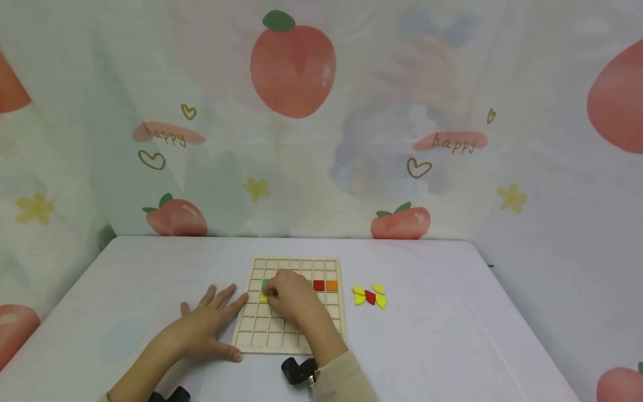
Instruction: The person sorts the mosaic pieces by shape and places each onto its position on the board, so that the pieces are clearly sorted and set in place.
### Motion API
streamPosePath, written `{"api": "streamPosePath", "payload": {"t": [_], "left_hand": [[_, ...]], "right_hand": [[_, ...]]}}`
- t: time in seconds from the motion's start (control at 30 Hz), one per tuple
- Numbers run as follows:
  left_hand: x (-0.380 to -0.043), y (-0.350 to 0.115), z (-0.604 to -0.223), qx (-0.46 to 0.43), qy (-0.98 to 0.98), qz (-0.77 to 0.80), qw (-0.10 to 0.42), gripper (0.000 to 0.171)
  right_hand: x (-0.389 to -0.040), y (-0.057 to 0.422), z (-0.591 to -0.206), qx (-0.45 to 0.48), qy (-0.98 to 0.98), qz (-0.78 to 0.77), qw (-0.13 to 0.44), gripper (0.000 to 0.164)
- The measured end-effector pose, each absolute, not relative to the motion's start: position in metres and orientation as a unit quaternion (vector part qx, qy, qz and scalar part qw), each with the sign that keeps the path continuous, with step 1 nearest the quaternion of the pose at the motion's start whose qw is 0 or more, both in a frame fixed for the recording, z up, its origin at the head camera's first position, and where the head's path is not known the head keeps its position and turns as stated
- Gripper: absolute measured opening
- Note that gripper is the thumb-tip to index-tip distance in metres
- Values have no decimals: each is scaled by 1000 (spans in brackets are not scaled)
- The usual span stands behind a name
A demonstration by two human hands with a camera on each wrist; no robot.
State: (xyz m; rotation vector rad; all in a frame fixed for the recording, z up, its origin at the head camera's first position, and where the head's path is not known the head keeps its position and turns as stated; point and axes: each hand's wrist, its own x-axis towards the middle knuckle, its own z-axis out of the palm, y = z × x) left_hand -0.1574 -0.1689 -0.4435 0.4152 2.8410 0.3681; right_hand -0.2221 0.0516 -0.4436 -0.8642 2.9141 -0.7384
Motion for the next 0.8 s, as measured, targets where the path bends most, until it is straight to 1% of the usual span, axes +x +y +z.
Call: {"api": "streamPosePath", "payload": {"t": [0.27, 0.37, 0.6, 0.8], "left_hand": [[-159, -166, -445, 144, 974, 125, 121, 116], [-160, -165, -447, 139, 974, 126, 123, 116], [-161, -162, -449, 130, 975, 126, 132, 118], [-159, -164, -444, 130, 975, 125, 131, 118]], "right_hand": [[-222, 68, -434, -262, 936, -235, -5, 20], [-221, 84, -427, -249, 938, -241, -6, 21], [-226, 137, -416, -217, 945, -241, -34, 24], [-229, 167, -407, -195, 947, -251, -36, 25]]}}
